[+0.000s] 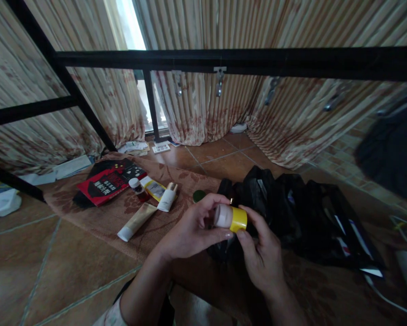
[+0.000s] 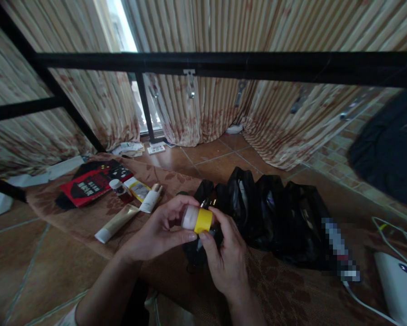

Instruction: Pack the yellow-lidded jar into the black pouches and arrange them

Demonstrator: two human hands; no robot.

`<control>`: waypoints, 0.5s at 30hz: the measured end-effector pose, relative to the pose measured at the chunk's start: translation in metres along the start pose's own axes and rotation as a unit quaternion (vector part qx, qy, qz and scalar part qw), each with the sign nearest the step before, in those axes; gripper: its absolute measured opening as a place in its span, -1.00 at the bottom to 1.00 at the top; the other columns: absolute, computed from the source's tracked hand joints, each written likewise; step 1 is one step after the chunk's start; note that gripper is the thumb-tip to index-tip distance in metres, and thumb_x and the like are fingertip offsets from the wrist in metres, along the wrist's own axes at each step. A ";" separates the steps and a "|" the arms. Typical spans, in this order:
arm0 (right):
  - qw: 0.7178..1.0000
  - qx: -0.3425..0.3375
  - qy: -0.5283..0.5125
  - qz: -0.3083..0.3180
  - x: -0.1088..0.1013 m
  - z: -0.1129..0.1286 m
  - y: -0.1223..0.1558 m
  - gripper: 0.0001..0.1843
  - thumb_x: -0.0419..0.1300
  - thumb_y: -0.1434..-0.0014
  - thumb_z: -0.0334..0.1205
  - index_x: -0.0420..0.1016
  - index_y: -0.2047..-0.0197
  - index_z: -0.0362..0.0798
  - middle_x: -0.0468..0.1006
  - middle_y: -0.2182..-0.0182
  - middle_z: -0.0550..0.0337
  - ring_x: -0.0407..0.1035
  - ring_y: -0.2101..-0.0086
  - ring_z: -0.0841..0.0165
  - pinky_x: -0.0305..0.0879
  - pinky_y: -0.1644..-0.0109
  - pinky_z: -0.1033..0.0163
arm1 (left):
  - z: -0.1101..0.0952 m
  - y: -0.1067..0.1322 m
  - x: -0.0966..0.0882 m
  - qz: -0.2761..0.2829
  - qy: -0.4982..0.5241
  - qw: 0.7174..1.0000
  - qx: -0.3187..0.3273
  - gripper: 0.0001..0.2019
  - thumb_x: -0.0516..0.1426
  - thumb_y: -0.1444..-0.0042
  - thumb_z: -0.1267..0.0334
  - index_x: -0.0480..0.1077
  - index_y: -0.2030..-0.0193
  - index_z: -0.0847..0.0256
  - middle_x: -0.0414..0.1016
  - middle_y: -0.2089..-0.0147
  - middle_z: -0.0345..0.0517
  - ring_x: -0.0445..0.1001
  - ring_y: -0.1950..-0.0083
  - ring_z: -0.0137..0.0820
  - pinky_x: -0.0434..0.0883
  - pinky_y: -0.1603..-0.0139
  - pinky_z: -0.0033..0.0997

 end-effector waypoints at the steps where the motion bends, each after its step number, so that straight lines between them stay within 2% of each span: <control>1: 1.000 -0.002 0.004 -0.001 0.000 0.000 0.000 -0.59 0.08 -0.33 -0.05 0.34 -0.20 0.08 0.52 -0.07 0.07 0.45 0.00 0.19 0.41 -0.01 0.09 | 0.000 0.000 0.000 -0.001 0.000 1.000 0.000 -0.52 0.29 -0.11 0.30 0.22 -0.12 0.15 0.42 0.05 -0.07 0.42 0.12 -0.37 0.35 0.15 -0.41; 8: 1.000 -0.018 -0.006 0.005 0.000 0.007 0.000 -0.46 0.11 -0.32 -0.09 0.20 -0.33 0.05 0.42 -0.18 -0.02 0.36 -0.14 0.13 0.36 -0.14 -0.01 | -0.001 -0.001 0.000 -0.006 -0.002 1.000 -0.003 -0.52 0.30 -0.10 0.28 0.22 -0.12 0.15 0.42 0.03 -0.05 0.44 0.09 -0.34 0.36 0.13 -0.38; 15: 0.999 -0.037 -0.027 0.017 0.002 0.015 -0.001 -0.49 0.07 -0.35 -0.18 0.16 -0.33 0.06 0.37 -0.22 0.01 0.28 -0.20 0.17 0.32 -0.20 0.01 | -0.001 -0.002 -0.001 -0.009 -0.006 1.000 -0.004 -0.53 0.29 -0.12 0.25 0.24 -0.12 0.13 0.44 0.07 -0.09 0.44 0.14 -0.37 0.37 0.18 -0.41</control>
Point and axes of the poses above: each hand's wrist, its own y-axis away from the middle knuckle, its own x-axis out of the palm, z = x × y, the point moved 10 cm from there along -y, towards the middle knuckle
